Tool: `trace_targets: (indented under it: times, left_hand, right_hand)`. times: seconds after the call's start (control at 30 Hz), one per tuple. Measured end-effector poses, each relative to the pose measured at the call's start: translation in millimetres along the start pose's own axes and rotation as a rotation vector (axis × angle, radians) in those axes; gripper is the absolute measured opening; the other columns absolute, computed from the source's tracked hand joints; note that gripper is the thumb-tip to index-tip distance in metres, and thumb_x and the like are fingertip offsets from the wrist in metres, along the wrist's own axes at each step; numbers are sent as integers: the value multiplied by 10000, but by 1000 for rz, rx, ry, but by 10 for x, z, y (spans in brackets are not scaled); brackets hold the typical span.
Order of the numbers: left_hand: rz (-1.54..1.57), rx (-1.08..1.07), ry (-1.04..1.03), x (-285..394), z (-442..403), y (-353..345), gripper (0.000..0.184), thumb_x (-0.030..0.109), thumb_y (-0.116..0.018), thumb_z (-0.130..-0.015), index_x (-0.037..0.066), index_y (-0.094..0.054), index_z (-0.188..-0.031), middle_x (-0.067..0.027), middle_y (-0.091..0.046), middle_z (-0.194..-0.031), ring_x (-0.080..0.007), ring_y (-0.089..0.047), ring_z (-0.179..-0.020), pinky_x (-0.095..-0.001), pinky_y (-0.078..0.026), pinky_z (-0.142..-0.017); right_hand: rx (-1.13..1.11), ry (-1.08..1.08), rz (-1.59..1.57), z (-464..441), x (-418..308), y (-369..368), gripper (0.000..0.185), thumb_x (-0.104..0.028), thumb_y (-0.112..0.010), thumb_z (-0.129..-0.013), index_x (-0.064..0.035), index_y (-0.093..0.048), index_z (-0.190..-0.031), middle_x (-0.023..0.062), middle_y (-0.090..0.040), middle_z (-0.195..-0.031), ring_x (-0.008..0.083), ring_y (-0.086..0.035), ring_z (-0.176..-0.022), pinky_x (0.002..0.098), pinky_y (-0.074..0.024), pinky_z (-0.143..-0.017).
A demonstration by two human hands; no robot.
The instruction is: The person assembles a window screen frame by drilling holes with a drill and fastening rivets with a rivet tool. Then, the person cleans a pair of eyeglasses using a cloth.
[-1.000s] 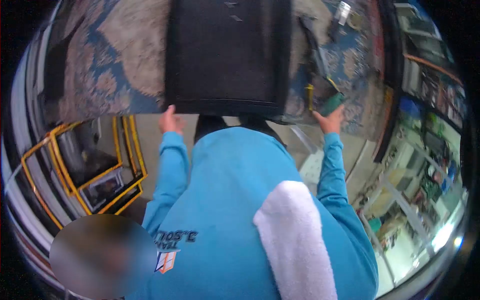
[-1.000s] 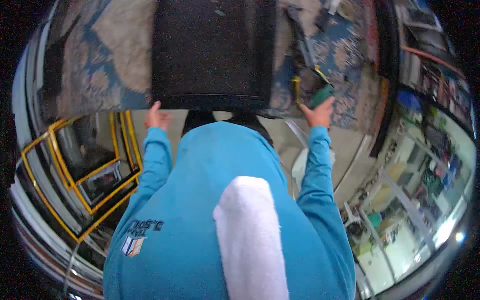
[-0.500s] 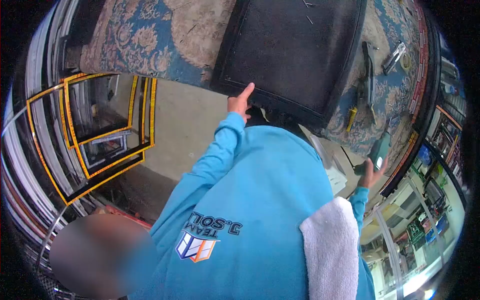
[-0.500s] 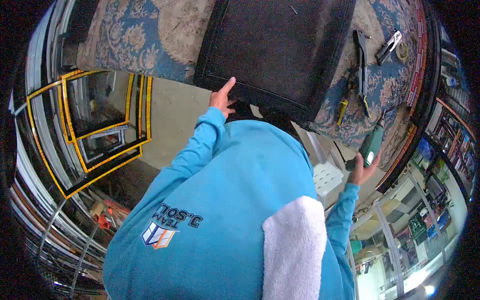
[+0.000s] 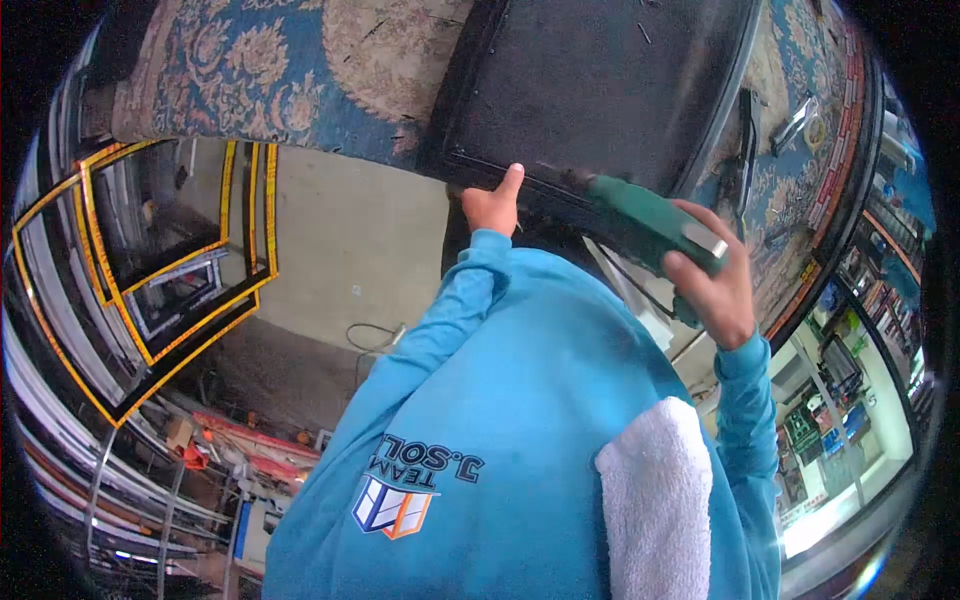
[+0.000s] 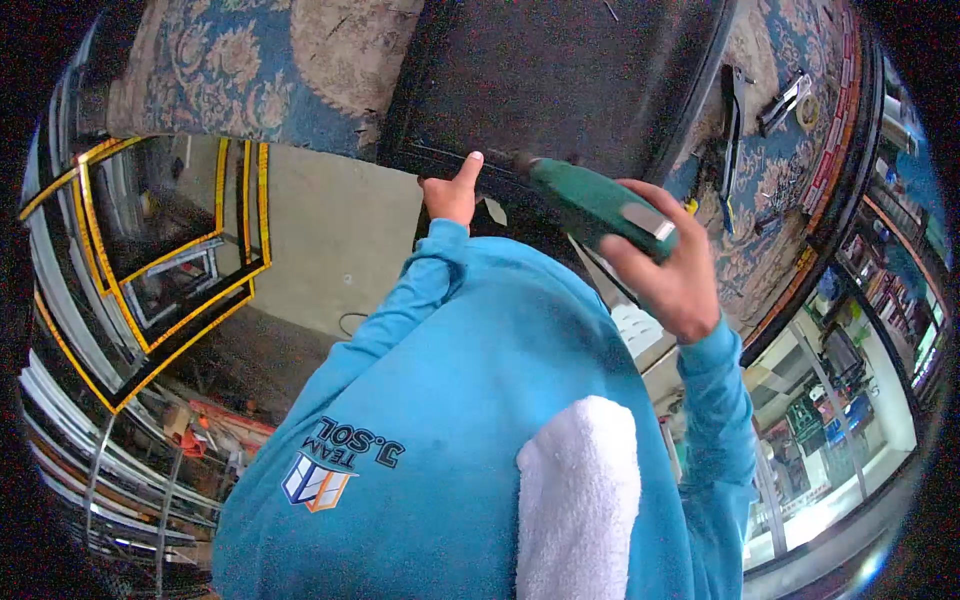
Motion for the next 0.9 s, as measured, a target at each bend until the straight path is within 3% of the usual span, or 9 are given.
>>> trace_targets:
  times: [0.13, 0.2, 0.27, 0.53, 0.6, 0.73, 0.8, 0.83, 0.9]
  left_hand:
    - [-65, -43, 52, -45, -18, 26, 437, 270, -858, -715, -40, -676, -965, -94, -699, -896, -197, -642, -732, -372, -530, -693]
    - [256, -13, -124, -284, -87, -64, 319, 229, -824, -753, -27, -701, -898, -81, -698, -845, -183, -645, -707, -347, -535, -664]
    - [143, -97, 172, -476, -104, -82, 706, 203, -875, -677, -75, -515, -1217, -169, -633, -1157, -268, -631, -971, -388, -497, -885]
    - [230, -228, 323, -251, -7, -111, 713, 181, -846, -688, -90, -471, -1230, -202, -666, -1076, -263, -664, -954, -391, -525, -826]
    - [80, -11, 150, -463, -86, -115, 661, 171, -848, -682, -87, -511, -1187, -174, -699, -954, -263, -681, -852, -390, -538, -771]
    - [67, -13, 191, -263, 5, -74, 692, 159, -848, -681, -106, -466, -1195, -153, -707, -876, -274, -683, -764, -391, -546, -722]
    - [161, -58, 203, -96, 54, -55, 300, 215, -820, -734, -13, -698, -886, -83, -701, -841, -179, -651, -691, -357, -527, -612]
    - [164, -57, 205, -55, 54, -44, 300, 215, -820, -734, -13, -698, -886, -83, -701, -841, -179, -651, -691, -357, -527, -612]
    - [42, -49, 170, 5, 46, -19, 770, 140, -860, -672, -96, -375, -1221, -163, -699, -904, -275, -680, -754, -392, -547, -709]
  right_hand:
    - [-46, 81, 317, -308, -233, -442, 608, -233, -795, -741, 14, -568, -1249, 138, -697, -1017, 170, -645, -968, 332, -519, -865]
    - [-64, 68, 327, -390, -234, -551, 605, -226, -799, -736, 20, -572, -1239, 155, -705, -992, 172, -656, -952, 339, -527, -855]
    - [-35, 59, 305, -414, -238, -613, 600, -229, -798, -726, 26, -579, -1224, 173, -710, -973, 180, -674, -926, 340, -535, -841]
    - [-55, 51, 445, -515, -406, -752, 611, -226, -786, -711, 40, -575, -1218, 186, -710, -944, 206, -694, -911, 352, -545, -822]
    - [-63, 57, 460, -537, -411, -774, 609, -223, -785, -711, 38, -574, -1219, 186, -710, -939, 208, -696, -905, 352, -546, -817]
    - [-75, 29, 458, -563, -417, -794, 602, -223, -785, -710, 30, -578, -1215, 188, -710, -933, 216, -702, -895, 353, -549, -810]
    - [-90, 16, 482, -574, -425, -804, 599, -223, -785, -709, 27, -580, -1213, 189, -710, -932, 219, -703, -893, 354, -550, -808]
    - [-91, 9, 482, -582, -419, -804, 597, -222, -785, -709, 25, -581, -1212, 188, -710, -932, 221, -705, -892, 356, -551, -807]
    - [-92, 0, 484, -595, -410, -796, 595, -221, -784, -708, 23, -581, -1212, 188, -710, -932, 224, -706, -891, 357, -552, -806]
Point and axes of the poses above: each hand's wrist, its own z-axis away from the middle knuckle, its own y-axis out of the back of the hand, x = y × z, the point moved 4 cm from there along -z, towards the middle knuckle
